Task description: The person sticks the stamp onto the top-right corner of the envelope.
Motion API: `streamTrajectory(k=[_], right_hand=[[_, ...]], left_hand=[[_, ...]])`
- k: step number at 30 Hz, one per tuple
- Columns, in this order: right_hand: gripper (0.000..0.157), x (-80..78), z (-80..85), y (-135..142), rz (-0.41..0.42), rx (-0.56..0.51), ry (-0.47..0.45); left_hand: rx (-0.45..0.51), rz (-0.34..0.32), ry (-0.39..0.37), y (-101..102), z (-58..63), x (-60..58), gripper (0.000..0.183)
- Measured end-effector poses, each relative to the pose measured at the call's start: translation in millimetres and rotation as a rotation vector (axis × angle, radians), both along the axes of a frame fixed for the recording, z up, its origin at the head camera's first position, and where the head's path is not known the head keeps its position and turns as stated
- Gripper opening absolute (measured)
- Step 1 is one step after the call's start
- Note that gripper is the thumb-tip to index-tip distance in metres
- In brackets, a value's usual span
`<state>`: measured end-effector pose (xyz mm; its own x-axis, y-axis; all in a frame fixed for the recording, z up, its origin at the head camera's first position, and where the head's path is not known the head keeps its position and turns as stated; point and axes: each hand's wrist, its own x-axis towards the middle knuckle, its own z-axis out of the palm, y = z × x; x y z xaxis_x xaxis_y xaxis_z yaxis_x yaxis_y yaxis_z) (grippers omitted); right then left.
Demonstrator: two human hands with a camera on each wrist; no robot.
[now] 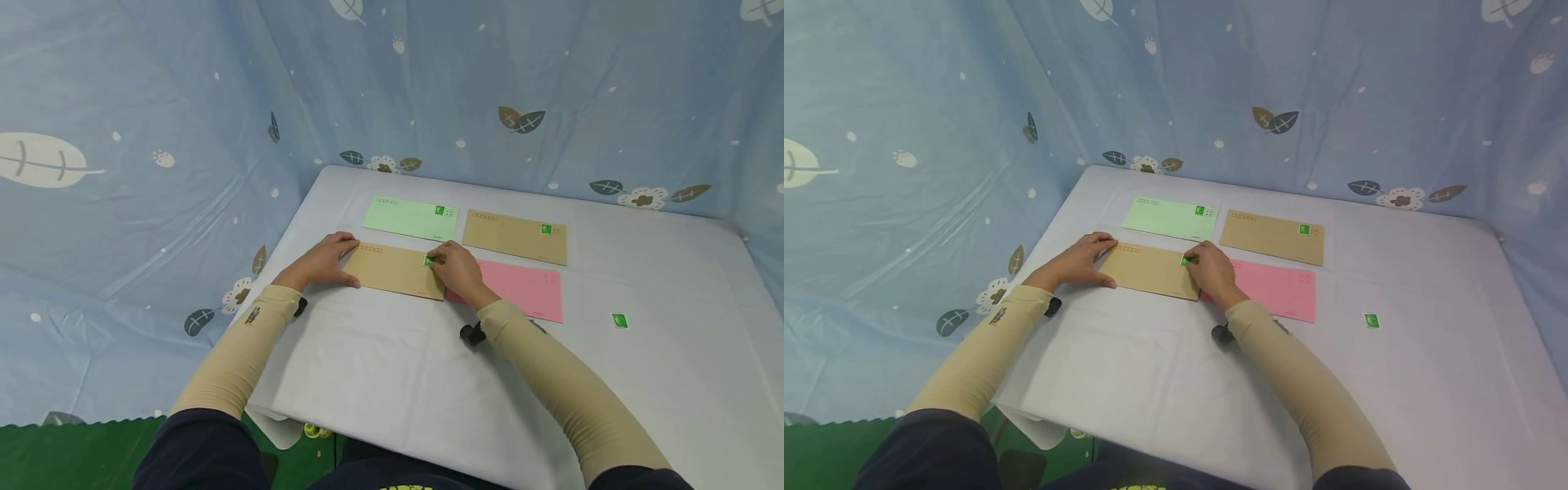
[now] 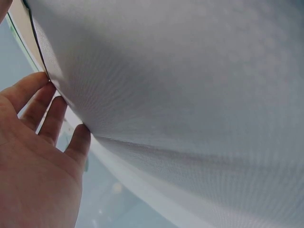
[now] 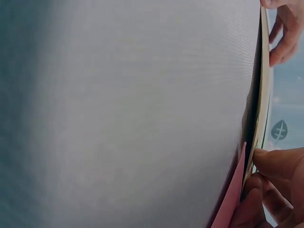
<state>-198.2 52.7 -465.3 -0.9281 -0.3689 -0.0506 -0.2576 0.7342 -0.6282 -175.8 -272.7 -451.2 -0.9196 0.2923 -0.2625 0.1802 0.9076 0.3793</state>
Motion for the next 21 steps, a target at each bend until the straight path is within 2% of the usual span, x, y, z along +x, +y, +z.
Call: streamTrajectory(k=[21], right_hand=[[0.024, 0.1, 2.0, -0.7, -0.001, -0.002, -0.016]], left_hand=[[-0.006, 0.0, 0.002, -1.3, -2.2, -2.6, 0.117]])
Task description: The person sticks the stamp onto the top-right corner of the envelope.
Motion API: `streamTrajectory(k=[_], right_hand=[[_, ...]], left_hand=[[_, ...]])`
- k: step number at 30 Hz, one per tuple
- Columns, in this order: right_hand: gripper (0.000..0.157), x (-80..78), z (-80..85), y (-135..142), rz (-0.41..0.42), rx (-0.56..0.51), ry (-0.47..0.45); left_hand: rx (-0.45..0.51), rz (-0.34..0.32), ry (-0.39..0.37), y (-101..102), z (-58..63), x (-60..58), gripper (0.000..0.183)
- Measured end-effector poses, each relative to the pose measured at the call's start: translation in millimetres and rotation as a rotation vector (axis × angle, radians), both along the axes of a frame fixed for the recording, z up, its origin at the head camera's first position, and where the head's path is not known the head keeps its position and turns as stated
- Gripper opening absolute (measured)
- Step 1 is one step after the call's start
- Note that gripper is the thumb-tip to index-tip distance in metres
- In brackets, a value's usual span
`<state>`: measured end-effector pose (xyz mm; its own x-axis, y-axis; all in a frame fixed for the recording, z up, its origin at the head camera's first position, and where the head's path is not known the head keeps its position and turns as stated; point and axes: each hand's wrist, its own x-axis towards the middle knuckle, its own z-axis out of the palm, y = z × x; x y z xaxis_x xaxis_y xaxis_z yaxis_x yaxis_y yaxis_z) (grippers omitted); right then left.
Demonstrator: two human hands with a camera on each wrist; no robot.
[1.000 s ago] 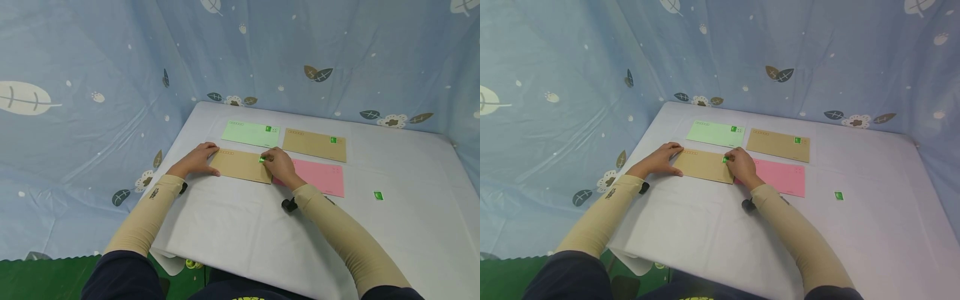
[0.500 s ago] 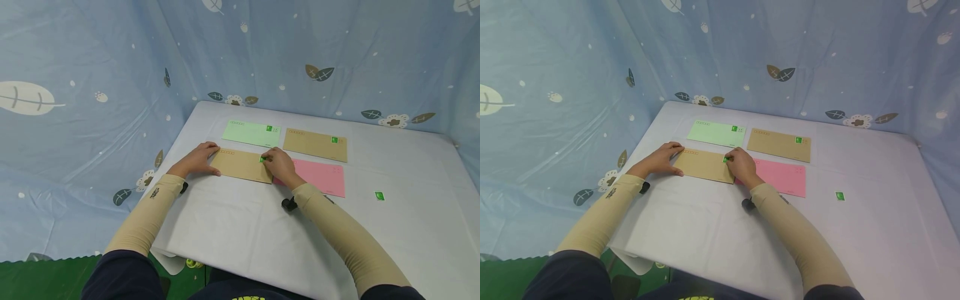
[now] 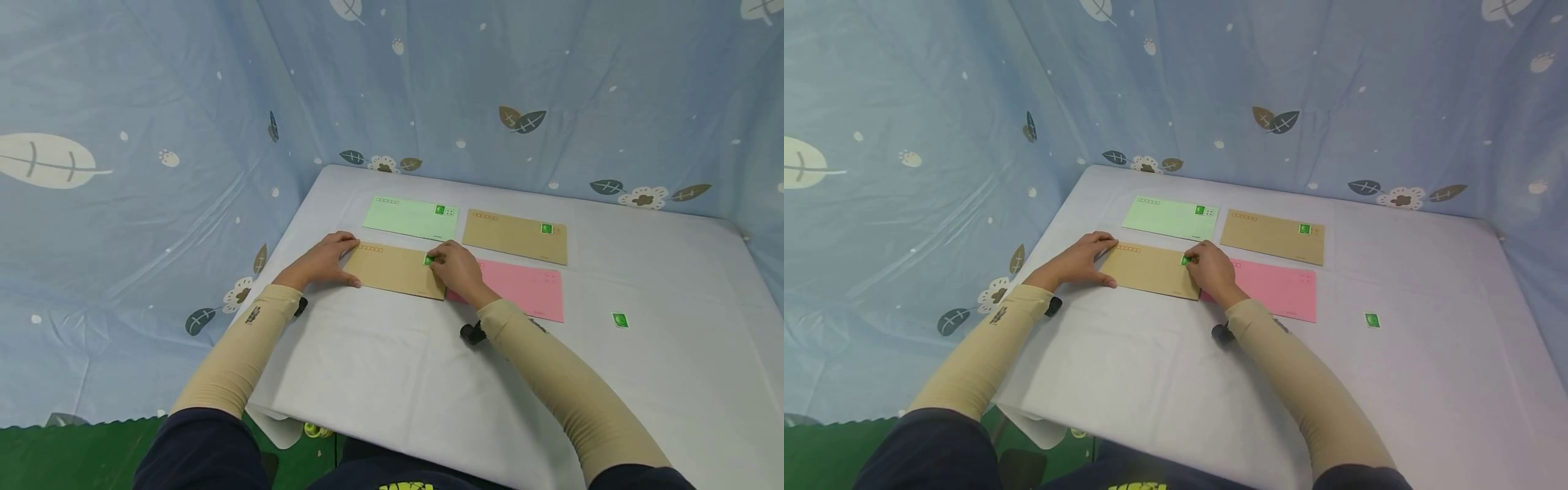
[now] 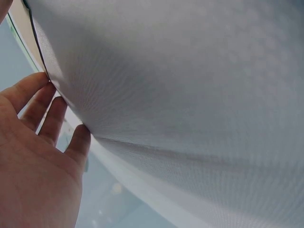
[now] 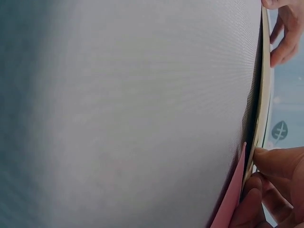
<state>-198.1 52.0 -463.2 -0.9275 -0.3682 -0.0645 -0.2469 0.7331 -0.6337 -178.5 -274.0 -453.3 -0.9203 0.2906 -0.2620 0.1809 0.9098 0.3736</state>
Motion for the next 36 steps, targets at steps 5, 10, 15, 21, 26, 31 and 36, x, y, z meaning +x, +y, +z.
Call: streamTrajectory(k=[5, 10, 15, 21, 26, 31, 36], right_hand=[[0.024, 0.3, -0.6, 0.6, -0.011, -0.008, -0.007], [0.024, 1.3, 0.2, 1.3, -0.015, -0.013, -0.005], [0.027, 3.7, 1.7, 2.2, -0.012, -0.023, 0.0], [0.03, 9.9, 2.1, 1.9, 0.012, -0.059, 0.014], [0.033, 14.8, 1.7, 1.0, 0.047, -0.053, 0.015], [0.031, 16.6, 1.0, 2.2, 0.065, -0.03, 0.021], [0.029, 16.2, 0.6, 4.3, 0.076, -0.019, 0.022]], left_hand=[[0.002, -0.003, 0.0, 1.1, -0.1, -0.1, 0.118], [-0.004, -0.002, -0.001, 1.8, -0.7, -0.7, 0.117], [-0.009, -0.002, -0.002, 1.1, -2.1, -0.9, 0.117], [-0.009, 0.018, -0.012, -1.1, -2.0, 0.8, 0.116], [-0.003, 0.024, -0.009, -2.0, -1.4, 2.0, 0.115], [0.004, 0.021, -0.004, -1.8, -1.7, 1.5, 0.116], [0.0, 0.011, -0.004, -0.5, -1.2, 0.1, 0.116]])
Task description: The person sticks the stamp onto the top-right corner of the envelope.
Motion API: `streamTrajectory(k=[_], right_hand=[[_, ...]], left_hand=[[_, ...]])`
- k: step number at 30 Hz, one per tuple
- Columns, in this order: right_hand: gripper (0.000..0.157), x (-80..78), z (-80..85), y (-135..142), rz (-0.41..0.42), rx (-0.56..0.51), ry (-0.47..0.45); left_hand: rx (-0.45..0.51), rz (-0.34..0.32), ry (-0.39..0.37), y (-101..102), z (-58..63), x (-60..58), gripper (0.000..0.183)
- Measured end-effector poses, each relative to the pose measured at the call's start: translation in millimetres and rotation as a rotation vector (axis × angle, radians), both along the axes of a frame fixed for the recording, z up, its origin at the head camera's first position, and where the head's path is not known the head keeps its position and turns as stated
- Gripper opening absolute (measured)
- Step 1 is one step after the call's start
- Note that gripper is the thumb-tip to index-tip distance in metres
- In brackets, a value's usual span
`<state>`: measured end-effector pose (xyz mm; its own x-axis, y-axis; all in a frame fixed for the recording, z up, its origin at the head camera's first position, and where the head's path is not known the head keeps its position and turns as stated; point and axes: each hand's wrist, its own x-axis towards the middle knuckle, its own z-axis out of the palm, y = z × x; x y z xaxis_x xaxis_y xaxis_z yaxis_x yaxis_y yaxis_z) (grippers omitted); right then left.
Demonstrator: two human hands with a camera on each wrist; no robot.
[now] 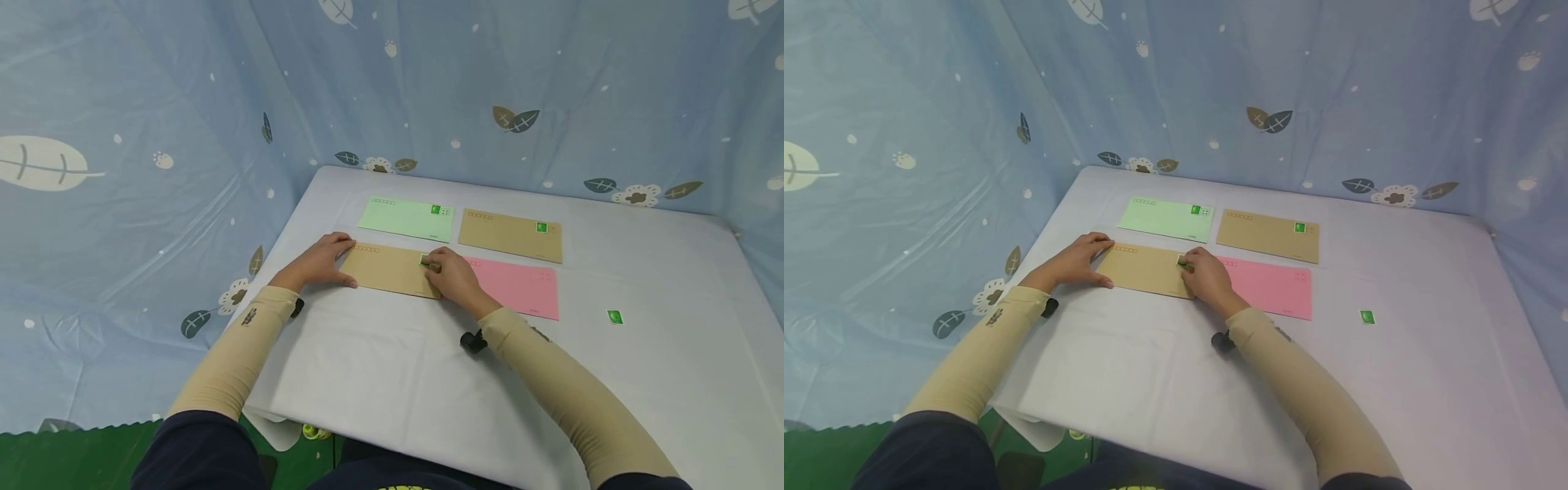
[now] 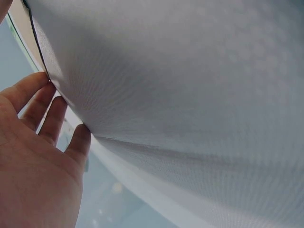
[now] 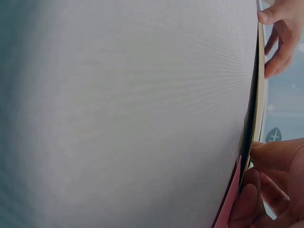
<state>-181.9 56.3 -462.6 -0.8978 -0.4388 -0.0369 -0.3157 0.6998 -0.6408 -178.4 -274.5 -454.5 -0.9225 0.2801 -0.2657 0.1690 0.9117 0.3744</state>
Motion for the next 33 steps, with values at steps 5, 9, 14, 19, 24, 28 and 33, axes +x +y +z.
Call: streamTrajectory(k=[5, 9, 14, 19, 24, 28, 33], right_hand=[[0.029, -1.4, -1.1, -0.5, 0.011, 0.022, 0.01], [0.031, -2.4, -2.0, -1.4, 0.013, 0.04, 0.008], [0.031, -1.8, -1.0, -1.7, 0.01, 0.045, 0.004], [0.031, -1.4, -0.8, -1.6, 0.001, 0.05, -0.001], [0.031, -1.7, -0.8, -2.0, -0.001, 0.054, 0.005], [0.031, -2.1, -1.2, -2.5, 0.005, 0.067, 0.011], [0.031, -2.3, -1.5, -2.5, 0.004, 0.065, 0.012]], left_hand=[[-0.004, -0.006, 0.002, 0.9, 1.9, 0.3, 0.116], [-0.005, -0.002, 0.002, 1.4, 2.6, 0.5, 0.115], [-0.001, 0.0, -0.001, 1.8, 3.9, 1.9, 0.114], [0.006, 0.001, -0.002, 1.9, 4.6, 2.6, 0.115], [0.011, 0.001, 0.007, 1.1, 3.2, 2.3, 0.115], [0.012, 0.003, 0.006, 0.7, 2.8, 2.5, 0.115], [0.017, 0.001, 0.002, 1.0, 3.2, 2.7, 0.115]])
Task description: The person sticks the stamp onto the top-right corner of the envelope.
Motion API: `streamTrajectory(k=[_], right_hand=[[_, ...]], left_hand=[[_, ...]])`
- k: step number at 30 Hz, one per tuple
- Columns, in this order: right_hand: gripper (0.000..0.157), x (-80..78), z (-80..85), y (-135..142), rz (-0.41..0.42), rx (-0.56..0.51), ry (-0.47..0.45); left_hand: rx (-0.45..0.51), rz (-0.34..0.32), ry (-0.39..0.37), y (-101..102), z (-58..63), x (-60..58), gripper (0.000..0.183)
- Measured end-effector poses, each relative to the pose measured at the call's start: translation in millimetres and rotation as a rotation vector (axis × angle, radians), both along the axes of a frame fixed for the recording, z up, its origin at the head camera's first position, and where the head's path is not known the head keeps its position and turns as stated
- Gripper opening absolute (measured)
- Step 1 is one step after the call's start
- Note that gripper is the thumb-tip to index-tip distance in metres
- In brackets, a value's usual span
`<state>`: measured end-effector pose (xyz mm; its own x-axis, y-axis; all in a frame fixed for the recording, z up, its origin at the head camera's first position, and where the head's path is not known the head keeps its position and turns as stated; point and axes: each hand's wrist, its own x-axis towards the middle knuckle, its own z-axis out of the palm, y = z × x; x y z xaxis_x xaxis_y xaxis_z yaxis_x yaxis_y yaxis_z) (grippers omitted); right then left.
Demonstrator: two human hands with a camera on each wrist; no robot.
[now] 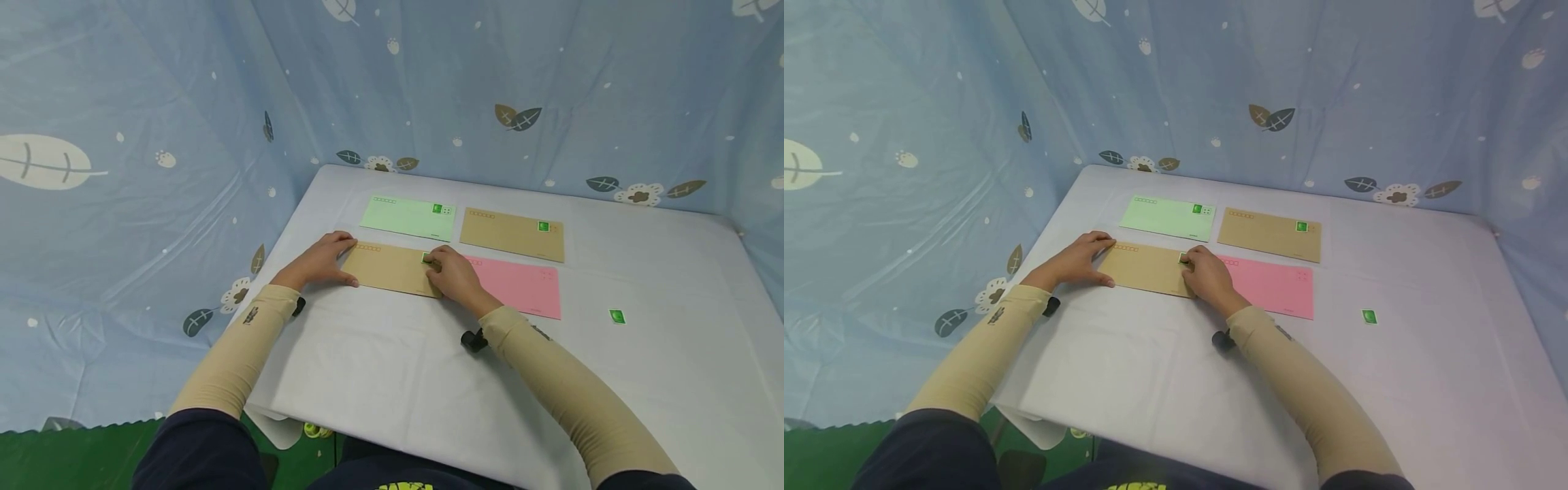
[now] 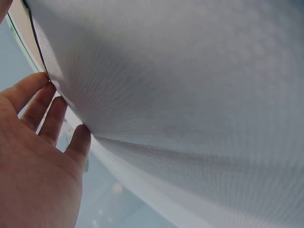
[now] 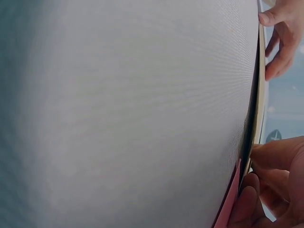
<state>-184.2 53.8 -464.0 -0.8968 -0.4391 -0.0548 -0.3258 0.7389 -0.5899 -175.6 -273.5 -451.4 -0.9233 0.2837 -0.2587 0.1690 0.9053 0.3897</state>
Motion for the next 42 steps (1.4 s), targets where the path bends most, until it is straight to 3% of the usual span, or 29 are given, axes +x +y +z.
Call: streamTrajectory(k=[19, 35, 42], right_hand=[[0.028, 1.6, 1.7, 0.6, -0.026, -0.064, -0.016], [0.03, 0.4, 4.3, 1.1, 0.01, -0.009, 0.014], [0.031, -0.8, 2.0, 1.8, 0.014, -0.022, 0.018]], left_hand=[[-0.006, -0.001, -0.014, 1.6, 5.4, 0.8, 0.115], [-0.011, 0.005, -0.02, 3.4, 8.9, 0.7, 0.115], [0.004, -0.003, -0.006, 1.1, 4.7, -0.6, 0.115]])
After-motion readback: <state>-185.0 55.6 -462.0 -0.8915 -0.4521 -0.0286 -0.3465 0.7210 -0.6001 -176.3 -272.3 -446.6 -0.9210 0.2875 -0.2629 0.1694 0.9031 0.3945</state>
